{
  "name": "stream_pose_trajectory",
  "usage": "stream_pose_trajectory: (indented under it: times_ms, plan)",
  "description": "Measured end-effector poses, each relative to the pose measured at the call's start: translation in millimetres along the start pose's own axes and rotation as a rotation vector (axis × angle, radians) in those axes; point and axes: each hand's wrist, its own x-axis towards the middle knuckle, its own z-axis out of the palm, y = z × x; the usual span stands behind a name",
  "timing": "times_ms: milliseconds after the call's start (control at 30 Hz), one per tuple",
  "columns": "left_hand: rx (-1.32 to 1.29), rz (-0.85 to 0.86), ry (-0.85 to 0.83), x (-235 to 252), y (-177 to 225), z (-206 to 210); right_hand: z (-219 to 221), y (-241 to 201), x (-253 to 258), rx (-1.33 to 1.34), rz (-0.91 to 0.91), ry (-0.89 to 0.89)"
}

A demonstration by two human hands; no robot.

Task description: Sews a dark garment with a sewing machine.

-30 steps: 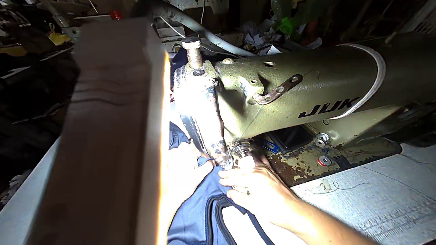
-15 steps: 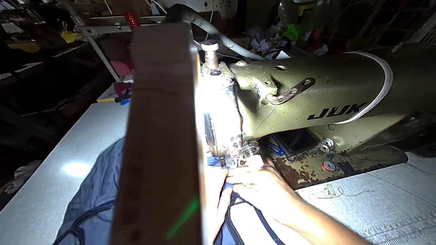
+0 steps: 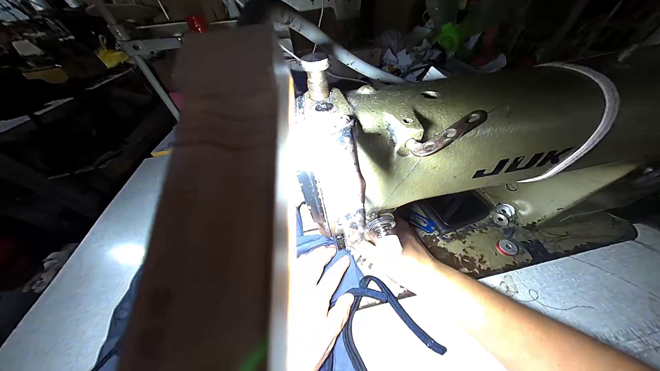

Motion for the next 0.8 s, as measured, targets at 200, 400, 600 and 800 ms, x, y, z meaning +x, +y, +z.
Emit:
stream_pose_trajectory:
  times_ms: [200,400,600,800]
  plan:
    - [0.06,0.09,0.032,0.3,-10.9,8.5,6.4,-1.2,-7.4,-0.284,-0.308,0.181]
    - [-0.098,-0.098,-0.246,12.5,18.6,-24.3,3.7,-0.5,-8.1,-0.43,-0.429,0.201]
    - [-0.15,-0.195,-0.387,24.2,29.0,-37.9,2.5,-6.6,-7.6,-0.249,-0.206,0.154]
    - [-0.152,-0.21,-0.39,24.2,27.9,-37.3,-1.0,16.9,2.8,-0.158,-0.173,0.3]
